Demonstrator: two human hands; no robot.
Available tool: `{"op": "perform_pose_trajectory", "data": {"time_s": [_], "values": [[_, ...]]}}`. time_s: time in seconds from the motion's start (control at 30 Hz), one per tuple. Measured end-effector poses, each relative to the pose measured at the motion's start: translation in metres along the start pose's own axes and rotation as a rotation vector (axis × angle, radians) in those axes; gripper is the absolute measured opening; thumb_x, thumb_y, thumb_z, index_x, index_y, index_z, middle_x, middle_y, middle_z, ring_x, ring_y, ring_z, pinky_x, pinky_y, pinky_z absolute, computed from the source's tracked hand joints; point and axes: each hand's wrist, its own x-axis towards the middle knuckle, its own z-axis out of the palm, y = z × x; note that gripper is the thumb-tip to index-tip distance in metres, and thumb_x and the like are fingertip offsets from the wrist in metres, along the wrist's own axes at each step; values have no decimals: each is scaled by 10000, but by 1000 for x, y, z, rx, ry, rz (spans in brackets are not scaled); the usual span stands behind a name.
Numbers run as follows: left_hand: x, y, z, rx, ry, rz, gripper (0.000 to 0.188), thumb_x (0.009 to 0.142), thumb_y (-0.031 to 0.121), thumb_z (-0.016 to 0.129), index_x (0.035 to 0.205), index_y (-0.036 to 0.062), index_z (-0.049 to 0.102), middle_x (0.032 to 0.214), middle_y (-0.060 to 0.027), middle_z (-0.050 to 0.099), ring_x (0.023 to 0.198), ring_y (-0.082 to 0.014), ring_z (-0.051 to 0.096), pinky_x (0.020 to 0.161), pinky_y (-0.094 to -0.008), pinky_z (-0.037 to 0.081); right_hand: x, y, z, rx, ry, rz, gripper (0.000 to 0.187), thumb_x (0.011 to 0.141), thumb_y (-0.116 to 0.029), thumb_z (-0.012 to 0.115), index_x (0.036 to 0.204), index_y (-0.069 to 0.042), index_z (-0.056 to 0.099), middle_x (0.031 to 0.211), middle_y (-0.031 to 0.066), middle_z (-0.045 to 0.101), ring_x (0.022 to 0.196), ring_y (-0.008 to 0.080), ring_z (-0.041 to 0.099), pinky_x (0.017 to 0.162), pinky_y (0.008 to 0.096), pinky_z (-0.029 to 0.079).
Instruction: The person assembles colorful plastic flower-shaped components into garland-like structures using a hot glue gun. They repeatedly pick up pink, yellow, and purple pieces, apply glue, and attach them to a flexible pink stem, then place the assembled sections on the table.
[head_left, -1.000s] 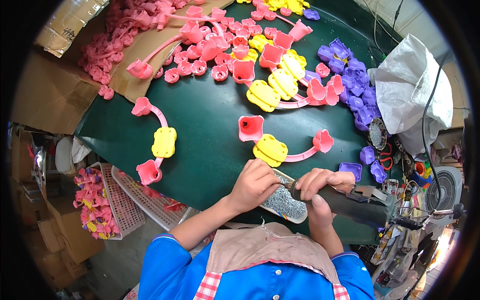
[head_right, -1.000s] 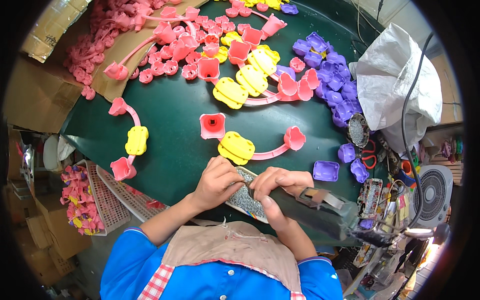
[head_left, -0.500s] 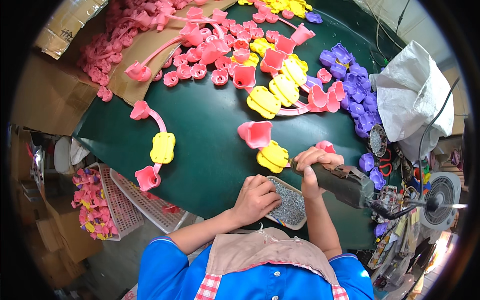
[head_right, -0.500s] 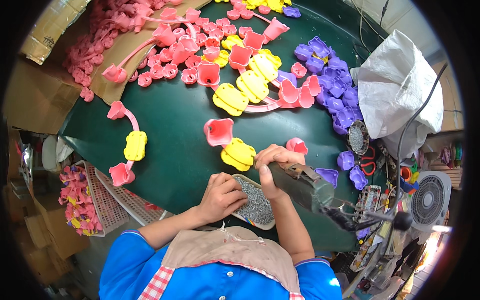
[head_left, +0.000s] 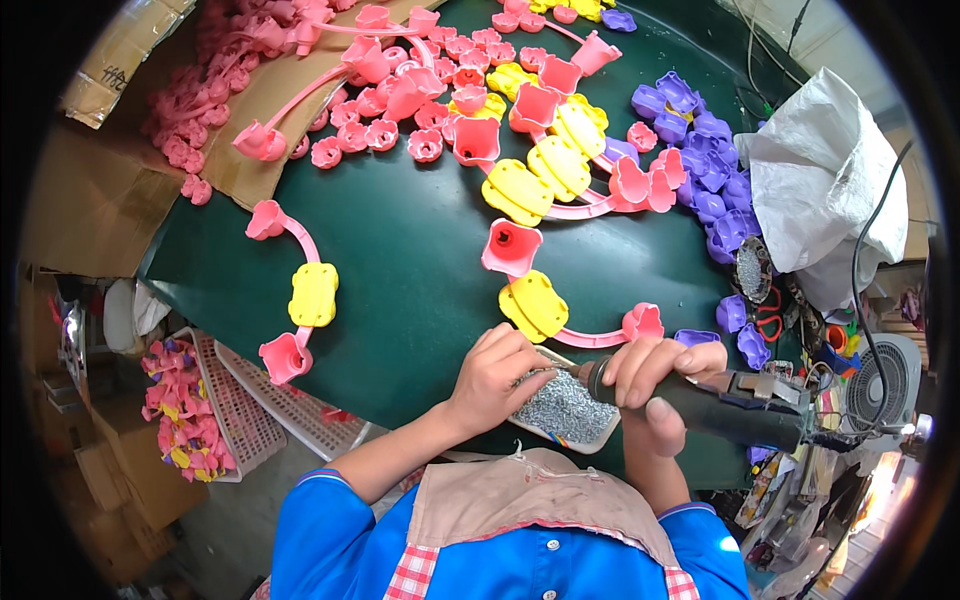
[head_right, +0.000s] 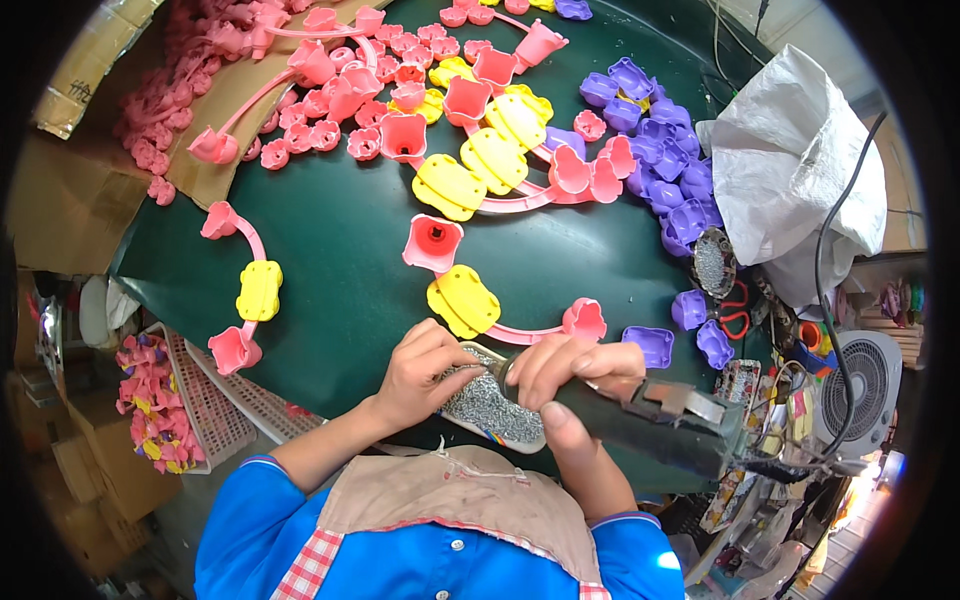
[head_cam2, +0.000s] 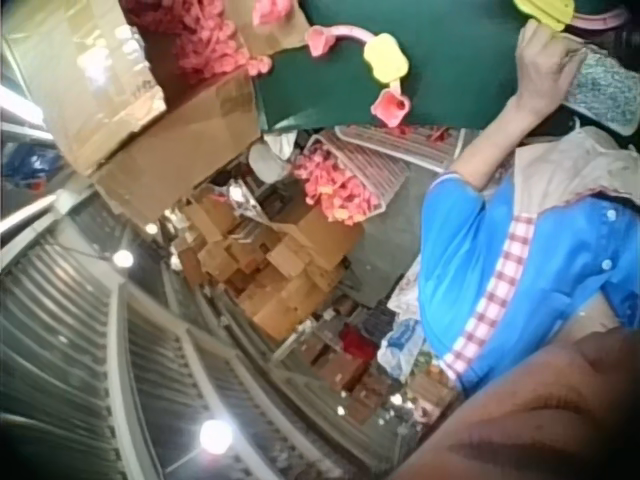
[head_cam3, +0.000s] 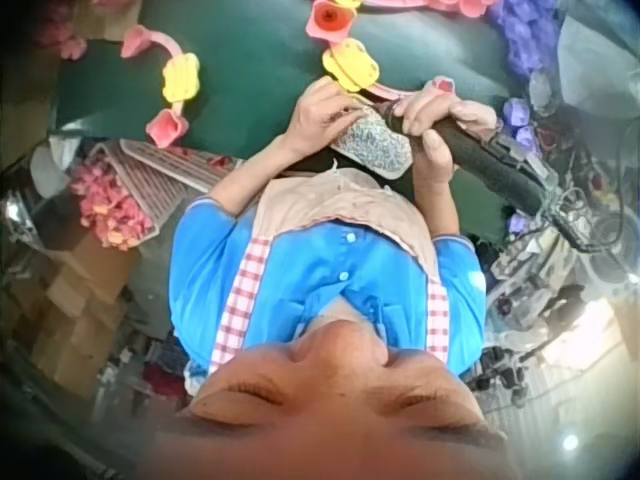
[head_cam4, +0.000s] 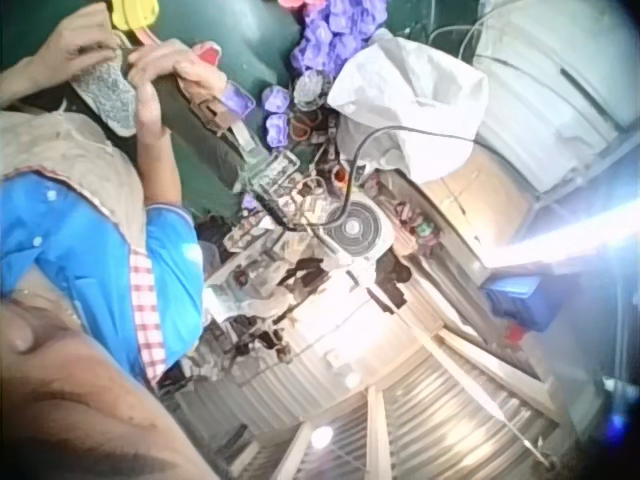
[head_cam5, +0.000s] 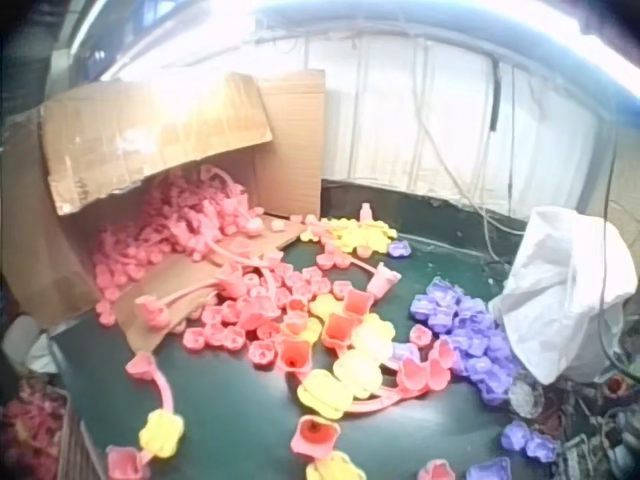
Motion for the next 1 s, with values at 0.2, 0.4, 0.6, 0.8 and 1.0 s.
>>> {"op": "perform_pose_trajectory", "data": {"time_s": [0.2, 0.4, 0.6, 0.8, 1.0], "values": [[8, 0, -11, 25, -41, 155, 242, 685, 28, 853, 874, 56, 704, 812, -58, 597, 780, -263, 589, 704, -384, 467, -9, -2, 6, 15, 1, 15, 437, 911, -132, 725, 1196, -117, 394, 736, 74, 587, 656, 200, 588, 696, 396, 549], [7, -1, -13, 125, -38, 205, 250, 671, 44, 866, 858, 51, 701, 805, -62, 594, 768, -257, 588, 667, -369, 472, -11, 7, 6, -103, -137, -37, 429, 900, -47, 659, 1230, -110, 391, 743, 83, 604, 667, 209, 596, 715, 401, 559], [18, -3, -31, 95, 97, 214, 201, 717, 69, 865, 835, 32, 706, 806, -77, 632, 676, -246, 582, 598, -363, 473, -5, 31, 0, -200, -175, -182, 466, 855, 56, 634, 1258, -72, 439, 740, 74, 606, 674, 206, 621, 718, 397, 567], [44, -38, -21, 263, 17, 348, 175, 793, 128, 780, 857, 35, 647, 968, -104, 682, 901, -288, 703, 787, -399, 586, 0, 61, 1, -182, -197, -263, 410, 805, 74, 643, 1171, -42, 500, 709, 83, 619, 622, 198, 619, 657, 361, 567], [49, -41, -15, 233, -19, 294, 180, 770, 116, 759, 840, 25, 620, 1018, -122, 691, 971, -310, 706, 853, -418, 589, 8, 69, -6, -304, -268, -227, 314, 773, 23, 664, 1064, -11, 554, 663, 77, 628, 614, 202, 628, 635, 345, 562]]}}
